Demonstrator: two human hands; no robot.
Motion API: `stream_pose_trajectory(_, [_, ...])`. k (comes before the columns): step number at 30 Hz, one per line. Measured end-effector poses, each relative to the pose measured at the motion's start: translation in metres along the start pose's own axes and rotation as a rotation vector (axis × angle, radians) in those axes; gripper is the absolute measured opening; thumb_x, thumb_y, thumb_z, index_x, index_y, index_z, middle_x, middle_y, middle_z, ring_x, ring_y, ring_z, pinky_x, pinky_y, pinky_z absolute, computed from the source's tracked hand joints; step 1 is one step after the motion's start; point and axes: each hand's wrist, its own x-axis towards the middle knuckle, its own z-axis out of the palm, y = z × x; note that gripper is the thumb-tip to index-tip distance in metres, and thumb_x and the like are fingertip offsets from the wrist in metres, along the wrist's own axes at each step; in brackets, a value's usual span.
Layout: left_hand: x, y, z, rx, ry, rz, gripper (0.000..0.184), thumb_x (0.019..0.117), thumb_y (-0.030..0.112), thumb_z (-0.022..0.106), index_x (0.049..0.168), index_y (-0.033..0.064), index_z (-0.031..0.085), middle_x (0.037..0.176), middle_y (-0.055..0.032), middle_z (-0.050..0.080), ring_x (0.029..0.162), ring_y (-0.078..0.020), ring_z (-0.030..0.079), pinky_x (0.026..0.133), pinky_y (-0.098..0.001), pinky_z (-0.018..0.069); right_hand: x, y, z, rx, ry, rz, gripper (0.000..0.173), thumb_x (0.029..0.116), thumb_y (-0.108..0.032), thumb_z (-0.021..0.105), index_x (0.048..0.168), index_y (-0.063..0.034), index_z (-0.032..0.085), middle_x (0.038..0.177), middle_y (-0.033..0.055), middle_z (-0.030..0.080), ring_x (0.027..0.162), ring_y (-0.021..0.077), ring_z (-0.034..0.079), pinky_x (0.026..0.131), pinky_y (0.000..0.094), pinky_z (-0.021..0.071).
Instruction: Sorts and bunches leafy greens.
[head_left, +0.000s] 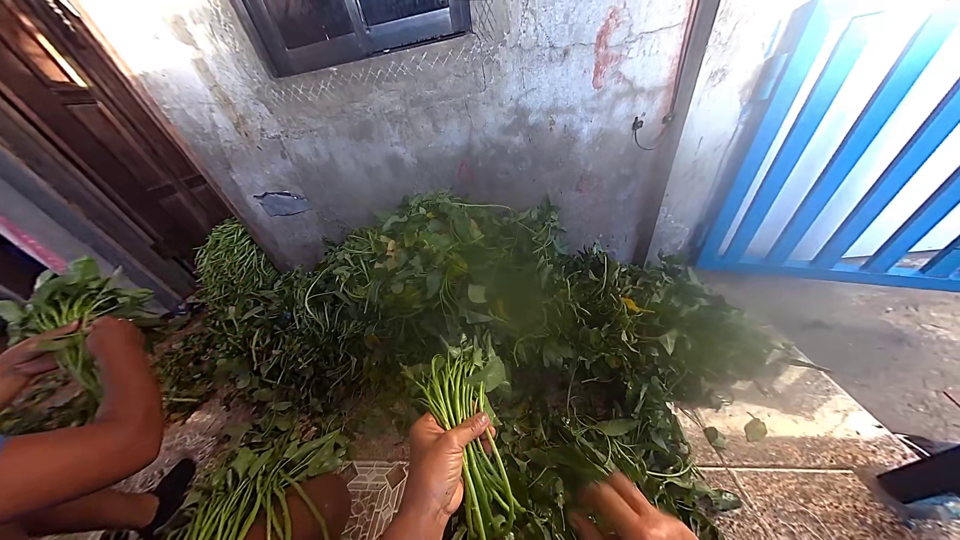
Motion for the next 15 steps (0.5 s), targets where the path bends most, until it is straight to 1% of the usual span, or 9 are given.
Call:
stream_pose_trajectory(1, [-0.002,-0.003,0.002,0.03,-0.028,0.016,0.023,0.0821,-0.018,0.071,0.102,-0.0148,0.06,0.076,-0.0245,0.071,0.06,-0.0285,0.071,0.056,-0.037,0.0623,0.019,-0.011,0.0,0.042,0.148,-0.114,0.024,0.0987,-0.028,0.067,0.111,-0.0085,0.074,0.11,0.0132,0.07,0.079,0.0255,0.071,0.062,0.045,0.06])
stream_pose_trajectory(3, [-0.004,-0.009,0.004,0.092,-0.077,0.051,0.025,0.0778,-0.016,0.075,0.099,-0.0135,0.062,0.075,-0.0229,0.071,0.059,-0.0278,0.071,0.055,-0.0369,0.0625,0.058,-0.027,0.01,0.054,0.324,-0.323,0.029,0.1004,-0.017,0.062,0.128,-0.0138,0.068,0.135,0.0094,0.067,0.1,0.0202,0.074,0.073,0.0377,0.0631])
stream_pose_trajectory(4, [-0.005,-0.012,0.005,0.119,-0.095,0.072,0.025,0.0743,-0.014,0.077,0.095,-0.012,0.063,0.073,-0.0214,0.07,0.058,-0.027,0.07,0.054,-0.0368,0.0617,0.076,-0.032,0.018,0.03,0.369,-0.403,0.033,0.1015,-0.014,0.058,0.133,-0.0152,0.065,0.141,0.0092,0.064,0.103,0.0208,0.074,0.074,0.0366,0.0631])
stream_pose_trajectory(5, [-0.006,-0.014,0.004,0.137,-0.112,0.091,0.026,0.0713,-0.012,0.08,0.092,-0.0107,0.064,0.072,-0.0203,0.07,0.057,-0.0264,0.069,0.054,-0.0369,0.0615,0.09,-0.036,0.024,-0.014,0.39,-0.454,0.036,0.101,-0.01,0.056,0.135,-0.0155,0.064,0.141,0.0093,0.064,0.098,0.0217,0.074,0.072,0.0361,0.0628])
stream_pose_trajectory(7, [-0.005,-0.017,0.002,0.155,-0.149,0.128,0.028,0.0678,-0.008,0.084,0.089,-0.0092,0.067,0.072,-0.0191,0.07,0.057,-0.0251,0.069,0.054,-0.0367,0.0612,0.109,-0.038,0.031,-0.124,0.383,-0.505,0.033,0.0979,-0.007,0.058,0.129,-0.0139,0.068,0.127,0.0099,0.07,0.094,0.0238,0.073,0.071,0.036,0.0624])
stream_pose_trajectory(9, [-0.005,-0.017,0.001,0.165,-0.175,0.153,0.025,0.068,-0.008,0.084,0.088,-0.0079,0.068,0.071,-0.018,0.07,0.056,-0.0235,0.068,0.053,-0.0352,0.0602,0.119,-0.036,0.035,-0.223,0.404,-0.552,0.016,0.0946,-0.008,0.062,0.105,-0.0117,0.074,0.098,0.0074,0.07,0.086,0.0232,0.07,0.066,0.0337,0.0608])
stream_pose_trajectory(10, [-0.005,-0.016,0.001,0.166,-0.18,0.149,0.025,0.0683,-0.008,0.083,0.088,-0.0076,0.067,0.071,-0.0179,0.07,0.056,-0.0235,0.068,0.053,-0.035,0.06,0.12,-0.035,0.034,-0.259,0.411,-0.574,0.011,0.0935,-0.009,0.062,0.094,-0.0112,0.073,0.089,0.0065,0.068,0.082,0.0224,0.069,0.063,0.0329,0.0595])
stream_pose_trajectory(13, [-0.006,-0.014,0.0,0.158,-0.221,0.121,0.024,0.0697,-0.011,0.08,0.089,-0.0075,0.066,0.073,-0.0173,0.07,0.057,-0.0224,0.068,0.053,-0.0343,0.06,0.119,-0.037,0.036,-0.268,0.438,-0.523,0.015,0.0906,-0.014,0.06,0.077,-0.011,0.066,0.078,0.0053,0.063,0.073,0.021,0.067,0.052,0.0328,0.0539])
stream_pose_trajectory(15, [-0.009,-0.013,0.002,0.155,-0.261,0.108,0.022,0.0714,-0.01,0.08,0.09,-0.0063,0.068,0.074,-0.0156,0.071,0.058,-0.0205,0.068,0.055,-0.0335,0.0605,0.115,-0.04,0.039,0.008,0.433,-0.367,0.018,0.0926,-0.017,0.055,0.08,-0.0101,0.065,0.079,0.0034,0.063,0.076,0.0173,0.067,0.058,0.0328,0.0556])
